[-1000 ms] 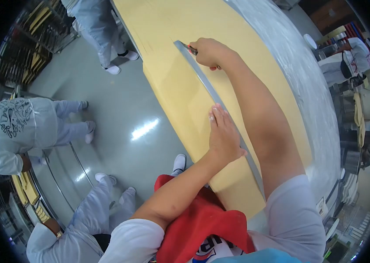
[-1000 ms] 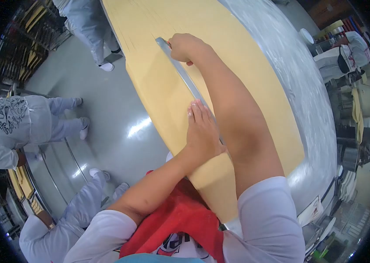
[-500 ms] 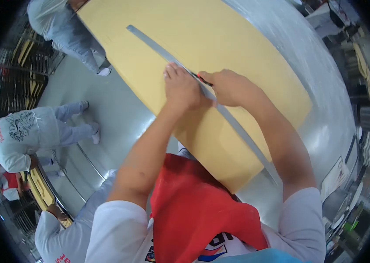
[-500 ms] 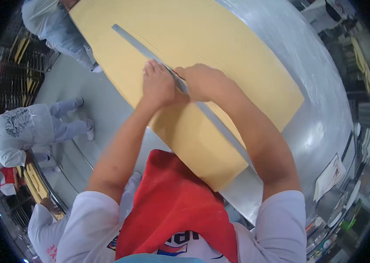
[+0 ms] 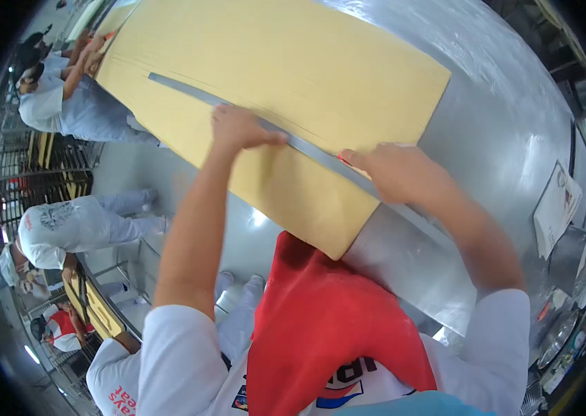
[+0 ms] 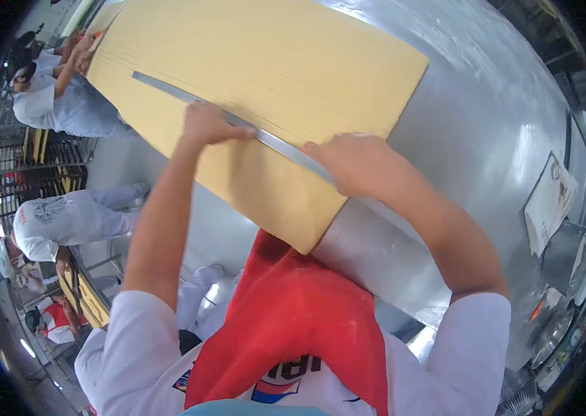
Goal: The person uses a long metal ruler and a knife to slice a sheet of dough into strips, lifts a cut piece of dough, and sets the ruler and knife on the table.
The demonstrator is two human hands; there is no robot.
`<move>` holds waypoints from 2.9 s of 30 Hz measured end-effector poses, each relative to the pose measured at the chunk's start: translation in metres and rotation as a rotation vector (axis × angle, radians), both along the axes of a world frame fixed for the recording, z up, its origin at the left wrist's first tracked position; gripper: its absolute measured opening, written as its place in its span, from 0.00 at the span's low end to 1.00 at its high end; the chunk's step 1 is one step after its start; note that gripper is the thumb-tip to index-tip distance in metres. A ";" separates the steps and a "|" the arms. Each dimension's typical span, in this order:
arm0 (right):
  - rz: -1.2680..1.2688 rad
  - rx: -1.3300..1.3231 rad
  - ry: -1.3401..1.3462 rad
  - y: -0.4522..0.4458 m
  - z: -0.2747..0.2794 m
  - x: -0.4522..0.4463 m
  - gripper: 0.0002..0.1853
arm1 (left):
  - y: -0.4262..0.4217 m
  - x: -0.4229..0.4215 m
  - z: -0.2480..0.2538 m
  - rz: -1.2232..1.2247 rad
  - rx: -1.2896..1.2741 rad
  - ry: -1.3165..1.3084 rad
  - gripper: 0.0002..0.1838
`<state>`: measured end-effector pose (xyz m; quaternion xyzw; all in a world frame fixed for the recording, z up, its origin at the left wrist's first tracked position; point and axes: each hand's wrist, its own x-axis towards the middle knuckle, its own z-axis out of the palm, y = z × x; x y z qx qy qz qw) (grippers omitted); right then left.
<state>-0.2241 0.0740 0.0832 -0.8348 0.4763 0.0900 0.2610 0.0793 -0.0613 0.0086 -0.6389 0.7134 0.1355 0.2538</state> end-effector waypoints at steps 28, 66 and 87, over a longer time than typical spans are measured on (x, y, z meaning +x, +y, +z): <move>-0.114 0.090 -0.022 0.104 -0.018 -0.119 0.38 | 0.060 -0.196 0.052 -1.551 0.131 0.083 0.50; -0.703 -0.259 -0.008 0.192 -0.122 -0.084 0.19 | 0.006 0.080 -0.059 -0.640 -0.550 1.063 0.22; -0.682 -0.257 -0.082 0.192 -0.133 -0.088 0.20 | 0.023 0.082 -0.052 -0.382 -0.619 1.031 0.32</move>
